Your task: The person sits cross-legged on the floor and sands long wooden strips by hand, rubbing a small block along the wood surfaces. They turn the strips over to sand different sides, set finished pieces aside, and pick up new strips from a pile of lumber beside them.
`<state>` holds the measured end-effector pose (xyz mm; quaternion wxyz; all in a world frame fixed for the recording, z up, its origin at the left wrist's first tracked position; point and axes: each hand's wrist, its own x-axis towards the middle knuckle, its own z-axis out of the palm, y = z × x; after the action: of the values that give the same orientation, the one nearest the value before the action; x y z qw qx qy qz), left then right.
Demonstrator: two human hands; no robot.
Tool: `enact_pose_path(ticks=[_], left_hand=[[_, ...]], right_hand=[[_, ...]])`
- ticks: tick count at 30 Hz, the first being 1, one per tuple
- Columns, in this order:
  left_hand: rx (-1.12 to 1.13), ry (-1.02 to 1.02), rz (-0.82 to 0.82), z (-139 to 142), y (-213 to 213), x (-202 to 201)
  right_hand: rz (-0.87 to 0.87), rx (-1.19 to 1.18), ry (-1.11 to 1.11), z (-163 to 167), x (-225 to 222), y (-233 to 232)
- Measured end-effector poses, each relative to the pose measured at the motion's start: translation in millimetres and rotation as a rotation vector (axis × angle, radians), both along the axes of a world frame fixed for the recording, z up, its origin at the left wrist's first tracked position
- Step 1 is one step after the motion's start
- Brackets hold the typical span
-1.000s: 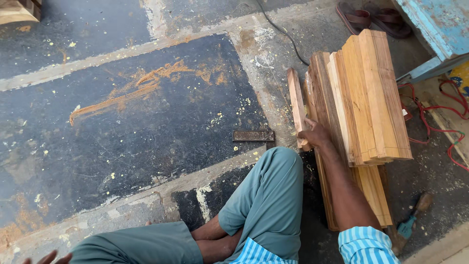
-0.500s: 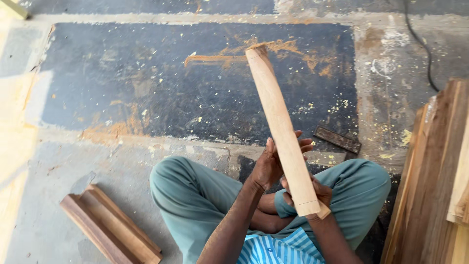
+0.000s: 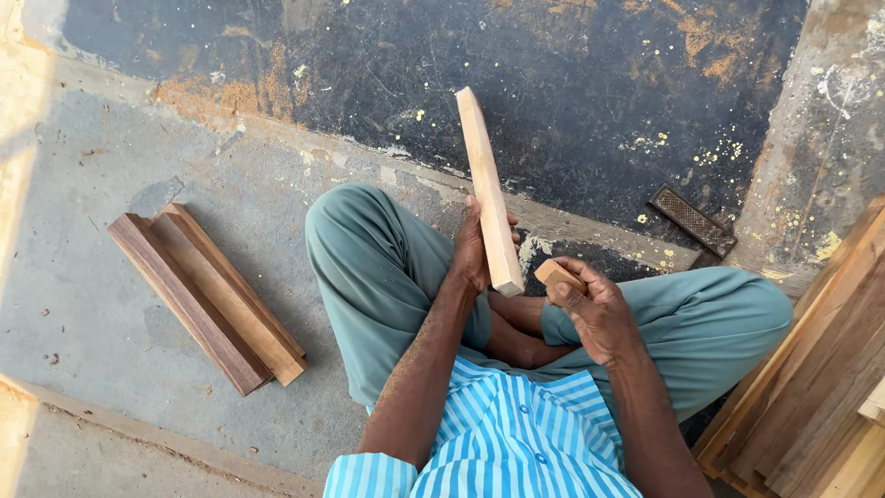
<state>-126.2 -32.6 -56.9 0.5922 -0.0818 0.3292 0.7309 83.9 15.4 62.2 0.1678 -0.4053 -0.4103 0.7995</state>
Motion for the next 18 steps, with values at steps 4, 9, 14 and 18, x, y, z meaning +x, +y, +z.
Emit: enact_pose_path(ticks=[4,9,14,18], left_hand=[[0.014,-0.052,-0.045,-3.0,-7.4,5.6],[-0.121,0.066,-0.04,5.9,-15.0,9.3],[-0.106,-0.036,-0.144,15.5,-19.1,11.0],[-0.079,0.032,-0.165,7.6,-12.3,14.4]], right_hand=[[0.141,0.205,-0.001,16.0,-40.3,-25.6],[0.325,0.575,-0.277,24.7,-69.0,-43.9],[0.39,0.868,-0.367,33.9,-72.7,-41.9],[0.405,1.017,-0.518,34.2,-78.3,-47.9]])
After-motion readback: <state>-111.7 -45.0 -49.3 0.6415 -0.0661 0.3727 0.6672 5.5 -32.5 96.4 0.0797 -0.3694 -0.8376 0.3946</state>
